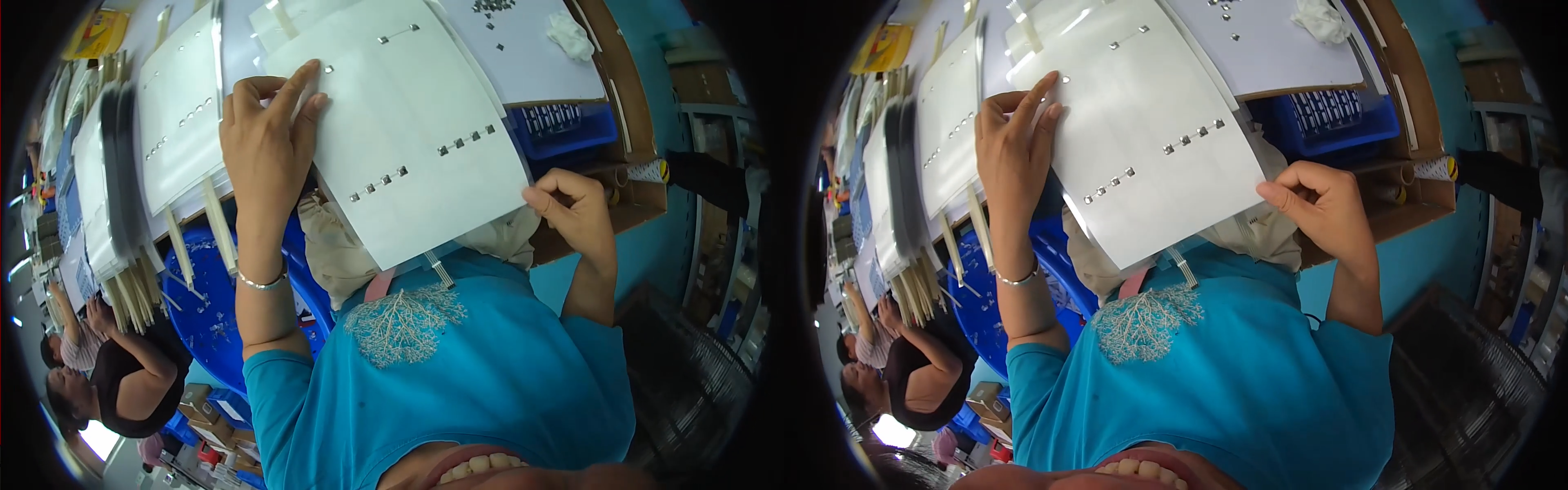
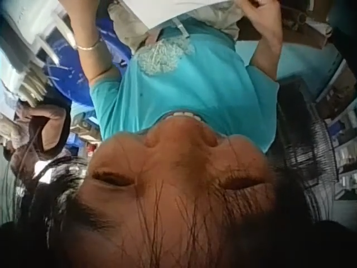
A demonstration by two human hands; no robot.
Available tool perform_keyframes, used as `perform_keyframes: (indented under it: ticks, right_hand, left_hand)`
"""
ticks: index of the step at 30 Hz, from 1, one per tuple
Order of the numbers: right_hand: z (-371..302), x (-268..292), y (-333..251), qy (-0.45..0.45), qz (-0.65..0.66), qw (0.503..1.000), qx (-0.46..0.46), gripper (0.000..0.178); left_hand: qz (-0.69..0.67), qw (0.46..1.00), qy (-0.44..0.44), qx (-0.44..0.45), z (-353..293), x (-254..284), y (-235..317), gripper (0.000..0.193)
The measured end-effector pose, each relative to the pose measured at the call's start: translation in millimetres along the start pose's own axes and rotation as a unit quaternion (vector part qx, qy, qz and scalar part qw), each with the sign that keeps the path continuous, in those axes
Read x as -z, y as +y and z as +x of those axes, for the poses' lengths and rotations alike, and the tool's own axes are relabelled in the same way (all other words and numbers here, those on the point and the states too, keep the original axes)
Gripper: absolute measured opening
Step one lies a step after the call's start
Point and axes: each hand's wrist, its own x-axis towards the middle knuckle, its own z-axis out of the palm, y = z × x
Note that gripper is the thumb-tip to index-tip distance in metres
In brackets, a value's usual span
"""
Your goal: Manually placing small metal components onto circular markers on paper templates.
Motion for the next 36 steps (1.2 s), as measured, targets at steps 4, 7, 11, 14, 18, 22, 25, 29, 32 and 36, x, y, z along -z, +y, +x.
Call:
perform_keyframes:
  ticks: [4, 7, 11, 14, 18, 22, 25, 29, 32, 36]
  right_hand:
    - [-6.4, 5.1, -4.3, -0.039, 0.116, 0.993, 0.005, 0.025]
    - [-11.3, -3.8, -4.5, -0.019, 0.193, 0.98, 0.034, 0.03]
    - [-10.1, -7.1, -9.6, -0.051, 0.236, 0.968, 0.064, 0.031]
    - [-3.9, -9.9, -16.7, -0.082, 0.221, 0.967, 0.099, 0.029]
    - [8.0, -25.7, -24.1, -0.103, 0.145, 0.97, 0.165, 0.025]
    - [17.7, -37.7, -31.7, -0.091, 0.108, 0.97, 0.196, 0.032]
    - [21.5, -38.0, -30.5, -0.072, 0.094, 0.972, 0.202, 0.025]
    - [24.5, -36.3, -26.3, -0.06, 0.077, 0.975, 0.199, 0.015]
    - [23.9, -34.0, -19.0, -0.047, 0.076, 0.977, 0.191, 0.013]
    - [26.8, -32.1, -19.4, -0.034, 0.073, 0.983, 0.164, 0.014]
  left_hand:
    - [-0.122, 0.989, 0.037, 0.068, -11.1, 6.9, 15.6, 0.047]
    - [-0.182, 0.968, 0.04, 0.17, -40.3, 38.7, 51.5, 0.049]
    - [-0.419, 0.836, -0.096, 0.34, -93.1, 72.6, 70.4, 0.067]
    - [-0.5, 0.802, -0.021, 0.325, -105.0, 70.0, 72.0, 0.077]
    - [-0.56, 0.754, 0.129, 0.318, -91.6, 74.5, 60.0, 0.07]
    - [-0.513, 0.79, 0.215, 0.258, -74.5, 96.3, -9.0, 0.06]
    - [-0.521, 0.784, 0.224, 0.252, -73.2, 116.2, -81.4, 0.057]
    - [-0.509, 0.778, 0.229, 0.289, -88.6, 116.8, -162.3, 0.055]
    - [-0.51, 0.78, 0.181, 0.314, -98.6, 103.5, -190.6, 0.052]
    - [-0.441, 0.817, 0.129, 0.348, -99.7, 92.2, -193.6, 0.047]
